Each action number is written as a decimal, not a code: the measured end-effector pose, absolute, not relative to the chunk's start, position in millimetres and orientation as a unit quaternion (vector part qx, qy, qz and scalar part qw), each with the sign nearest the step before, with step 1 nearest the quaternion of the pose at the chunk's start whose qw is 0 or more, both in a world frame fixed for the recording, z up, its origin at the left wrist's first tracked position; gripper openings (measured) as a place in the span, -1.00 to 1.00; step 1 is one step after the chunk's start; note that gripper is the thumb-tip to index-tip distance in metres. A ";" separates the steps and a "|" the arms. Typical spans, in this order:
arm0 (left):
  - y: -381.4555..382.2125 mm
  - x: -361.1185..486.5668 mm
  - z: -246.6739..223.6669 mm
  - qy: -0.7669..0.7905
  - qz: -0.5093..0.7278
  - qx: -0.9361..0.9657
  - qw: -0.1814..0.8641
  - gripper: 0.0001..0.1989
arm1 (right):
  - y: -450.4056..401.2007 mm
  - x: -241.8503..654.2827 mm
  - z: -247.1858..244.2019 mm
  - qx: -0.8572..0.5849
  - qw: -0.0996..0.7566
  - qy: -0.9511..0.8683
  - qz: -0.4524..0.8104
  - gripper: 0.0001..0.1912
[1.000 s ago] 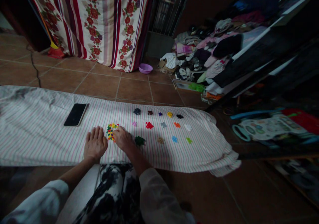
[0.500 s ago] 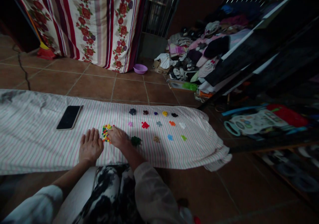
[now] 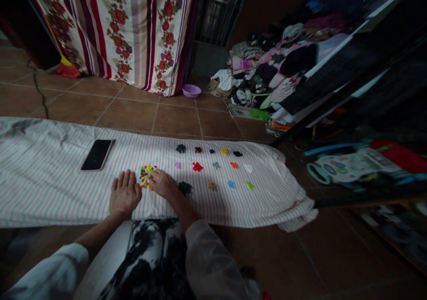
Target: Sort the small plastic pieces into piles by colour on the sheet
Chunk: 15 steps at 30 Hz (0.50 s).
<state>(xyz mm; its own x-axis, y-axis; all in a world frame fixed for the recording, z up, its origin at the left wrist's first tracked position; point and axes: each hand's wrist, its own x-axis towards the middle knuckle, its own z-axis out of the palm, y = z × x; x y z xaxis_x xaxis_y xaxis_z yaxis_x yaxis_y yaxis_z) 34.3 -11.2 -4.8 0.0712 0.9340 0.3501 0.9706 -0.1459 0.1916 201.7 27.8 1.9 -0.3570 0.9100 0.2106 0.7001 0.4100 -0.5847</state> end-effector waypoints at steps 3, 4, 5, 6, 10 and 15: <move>-11.3 34.3 -5.1 -0.652 -0.198 -0.730 0.047 -0.44 | 28.2 204.5 1.1 -0.519 0.278 -0.778 0.220 -0.86; -11.3 34.3 -5.3 -0.654 -0.197 -0.729 0.047 -0.44 | 28.1 205.1 1.1 -0.524 0.284 -0.770 0.230 -0.87; -11.4 34.2 -5.5 -0.655 -0.195 -0.729 0.046 -0.44 | 27.9 205.7 1.1 -0.527 0.291 -0.761 0.241 -0.87; -11.5 34.2 -5.8 -0.655 -0.193 -0.729 0.045 -0.44 | 27.6 206.2 1.2 -0.530 0.298 -0.753 0.251 -0.87; -11.5 33.7 -7.0 -0.653 -0.190 -0.732 0.043 -0.43 | 27.7 210.3 1.9 -0.552 0.330 -0.718 0.267 -0.87; -10.7 33.5 -7.7 -0.656 -0.193 -0.729 0.035 -0.43 | 33.1 226.8 3.7 -0.562 0.370 -0.701 0.237 -0.82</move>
